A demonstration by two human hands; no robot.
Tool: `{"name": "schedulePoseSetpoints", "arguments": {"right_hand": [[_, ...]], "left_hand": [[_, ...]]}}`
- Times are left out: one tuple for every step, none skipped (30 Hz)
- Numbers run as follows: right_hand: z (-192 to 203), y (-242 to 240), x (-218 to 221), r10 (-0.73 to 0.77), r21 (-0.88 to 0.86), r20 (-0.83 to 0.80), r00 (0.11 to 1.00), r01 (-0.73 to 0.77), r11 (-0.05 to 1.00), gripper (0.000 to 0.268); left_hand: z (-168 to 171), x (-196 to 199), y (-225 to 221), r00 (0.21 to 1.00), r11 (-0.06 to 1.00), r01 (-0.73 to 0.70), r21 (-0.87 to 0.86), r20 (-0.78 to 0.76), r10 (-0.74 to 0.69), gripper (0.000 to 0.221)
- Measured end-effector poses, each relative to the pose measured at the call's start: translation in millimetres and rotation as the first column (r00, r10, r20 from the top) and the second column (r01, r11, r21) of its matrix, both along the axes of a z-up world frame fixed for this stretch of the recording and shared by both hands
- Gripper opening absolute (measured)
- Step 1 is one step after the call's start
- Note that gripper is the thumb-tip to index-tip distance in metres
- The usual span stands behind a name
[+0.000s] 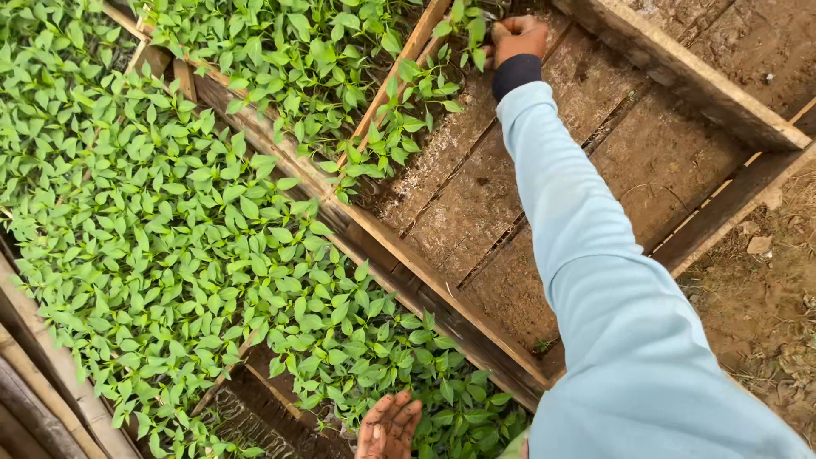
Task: The person pulls small plants from a wooden tray and places them into individual black plastic nursery bags filled with soil.
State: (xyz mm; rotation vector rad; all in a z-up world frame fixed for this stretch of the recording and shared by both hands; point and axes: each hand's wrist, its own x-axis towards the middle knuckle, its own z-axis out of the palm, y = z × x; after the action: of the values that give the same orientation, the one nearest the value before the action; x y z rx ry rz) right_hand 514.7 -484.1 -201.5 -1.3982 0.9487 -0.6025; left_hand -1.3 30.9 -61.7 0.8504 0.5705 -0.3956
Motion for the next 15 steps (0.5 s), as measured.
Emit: {"name": "schedulePoseSetpoints", "arguments": {"right_hand": [[15.0,3.7,-5.8,0.054,0.127,0.033,0.998,-0.058,0.99,0.007],[29.1,12.1,-10.2,0.114,0.252,0.074,0.991,-0.13,0.959,0.005],[31.9,8.7,-16.0,0.107,0.256,0.078,0.991,-0.124,0.959,0.005],[34.3,9.0,-20.1,0.121,0.265,0.085,0.989,-0.14,0.954,0.007],[36.3,10.1,-23.8,0.135,0.274,0.091,0.987,-0.155,0.949,0.009],[36.7,7.0,-22.4,0.138,0.276,0.091,0.986,-0.159,0.948,0.009],[36.6,3.9,-20.7,0.066,0.215,0.07,0.995,-0.08,0.973,0.008],[35.8,-1.0,-21.4,-0.01,0.15,0.049,0.999,0.002,0.989,0.008],[36.3,-6.6,-18.5,-0.009,0.151,0.046,0.999,0.002,0.989,0.008],[36.9,-10.1,-14.0,-0.009,0.082,0.039,0.999,0.006,0.997,0.012],[37.7,-13.3,-9.5,-0.011,0.012,0.032,0.999,0.01,1.0,0.017],[37.6,-14.2,-6.4,-0.005,0.013,0.032,0.999,0.005,1.0,0.017],[37.7,-15.2,-3.3,0.017,-0.038,0.031,0.999,-0.015,0.999,0.012],[38.1,-18.2,-1.1,0.036,-0.091,0.027,0.999,-0.033,0.995,0.007],[38.6,-18.2,1.5,0.038,-0.092,0.027,0.999,-0.036,0.995,0.007]], "left_hand": [[-3.8,2.4,2.5,0.999,0.999,0.03,-0.011,0.018,-0.03,0.05],[-6.7,0.6,3.8,0.998,0.999,0.049,-0.02,0.035,-0.048,0.05],[-7.2,3.4,5.9,0.998,0.998,0.056,-0.015,0.039,-0.055,0.05],[-7.2,2.5,6.1,0.993,0.997,0.076,-0.014,0.096,-0.074,0.047],[-7.7,2.0,7.1,0.984,0.995,0.097,-0.011,0.152,-0.094,0.044],[-12.1,-0.2,12.3,0.984,0.996,0.093,-0.009,0.152,-0.09,0.044],[-17.1,-2.1,17.4,0.985,0.996,0.092,-0.01,0.147,-0.09,0.045],[-21.7,-4.8,22.1,0.986,0.995,0.094,-0.013,0.138,-0.092,0.046],[-20.1,-4.0,19.9,0.987,0.996,0.093,-0.013,0.135,-0.091,0.046],[-18.2,-3.7,17.9,0.99,0.996,0.082,-0.018,0.114,-0.08,0.045],[-16.1,-3.4,16.1,0.993,0.997,0.071,-0.022,0.093,-0.069,0.044],[-13.0,-1.5,10.9,0.994,0.998,0.066,-0.021,0.093,-0.064,0.044],[-9.8,0.5,5.6,0.998,0.999,0.049,0.019,0.045,-0.05,0.045],[-7.0,3.1,-0.1,0.999,0.998,0.038,0.057,-0.003,-0.038,0.046],[-11.2,4.1,0.4,0.999,0.998,0.035,0.056,-0.003,-0.035,0.046]]}}
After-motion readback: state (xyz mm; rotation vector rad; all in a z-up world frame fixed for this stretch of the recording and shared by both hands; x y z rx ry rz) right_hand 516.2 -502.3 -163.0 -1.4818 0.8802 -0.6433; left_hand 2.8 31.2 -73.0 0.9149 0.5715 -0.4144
